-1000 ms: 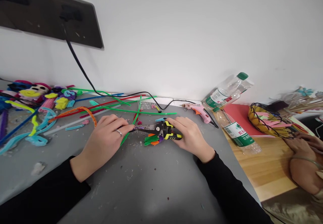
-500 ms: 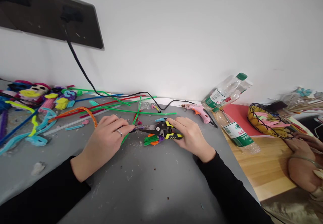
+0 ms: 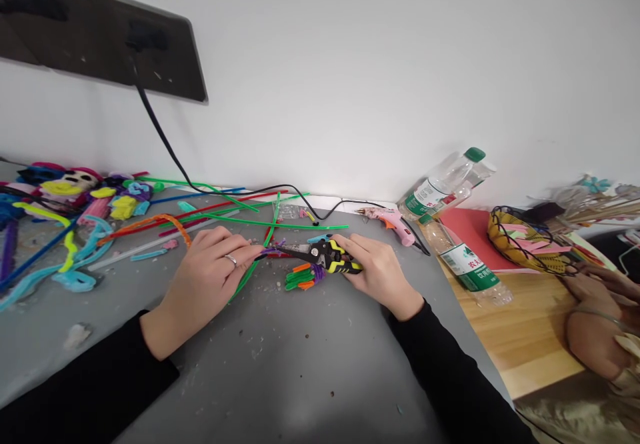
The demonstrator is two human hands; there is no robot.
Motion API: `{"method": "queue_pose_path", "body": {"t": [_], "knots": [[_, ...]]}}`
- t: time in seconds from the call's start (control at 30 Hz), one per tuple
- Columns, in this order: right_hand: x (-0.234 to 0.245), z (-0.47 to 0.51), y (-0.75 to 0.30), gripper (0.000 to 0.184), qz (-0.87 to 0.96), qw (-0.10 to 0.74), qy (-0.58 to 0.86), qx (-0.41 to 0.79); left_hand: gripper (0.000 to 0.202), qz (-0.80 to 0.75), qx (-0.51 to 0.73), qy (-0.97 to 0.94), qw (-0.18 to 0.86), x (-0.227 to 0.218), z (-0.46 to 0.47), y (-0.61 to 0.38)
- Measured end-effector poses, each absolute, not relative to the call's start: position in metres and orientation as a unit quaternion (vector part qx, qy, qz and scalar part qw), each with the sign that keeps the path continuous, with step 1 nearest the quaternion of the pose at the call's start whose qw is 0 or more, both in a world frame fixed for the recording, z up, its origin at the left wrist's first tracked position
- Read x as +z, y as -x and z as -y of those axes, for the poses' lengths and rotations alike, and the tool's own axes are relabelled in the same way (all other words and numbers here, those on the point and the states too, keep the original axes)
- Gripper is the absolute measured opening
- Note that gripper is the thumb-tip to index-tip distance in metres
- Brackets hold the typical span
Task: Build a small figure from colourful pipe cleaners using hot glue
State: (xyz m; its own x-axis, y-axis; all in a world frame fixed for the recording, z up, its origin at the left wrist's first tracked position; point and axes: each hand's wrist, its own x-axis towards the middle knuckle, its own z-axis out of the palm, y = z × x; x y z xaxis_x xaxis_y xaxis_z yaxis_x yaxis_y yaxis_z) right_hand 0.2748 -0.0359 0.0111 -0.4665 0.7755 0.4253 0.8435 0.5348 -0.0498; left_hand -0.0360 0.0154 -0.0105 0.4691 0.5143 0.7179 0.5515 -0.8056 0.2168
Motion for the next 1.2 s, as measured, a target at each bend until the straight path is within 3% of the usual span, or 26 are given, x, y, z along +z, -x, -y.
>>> {"method": "queue_pose_path", "body": {"t": [0.3,0.67,0.97,1.1,1.2], "knots": [[0.011,0.033,-0.273,0.054,0.855,0.211,0.467,-0.075,0.027,0.319,-0.404,0.857,0.013,-0.011,-0.013,0.035],[0.016,0.034,-0.276,0.058,0.803,0.228,0.548,-0.046,0.021,0.336,-0.48,0.809,-0.057,-0.004,-0.01,0.033],[0.05,0.053,-0.248,0.049,0.751,0.263,0.559,0.234,0.024,0.426,-0.491,0.734,-0.199,0.005,-0.001,0.027],[0.06,0.062,-0.234,0.045,0.726,0.277,0.562,0.285,0.029,0.44,-0.491,0.725,-0.199,0.011,0.005,0.024],[0.07,0.066,-0.23,0.033,0.696,0.242,0.578,0.351,0.03,0.46,-0.496,0.712,-0.19,0.013,0.008,0.023]]}}
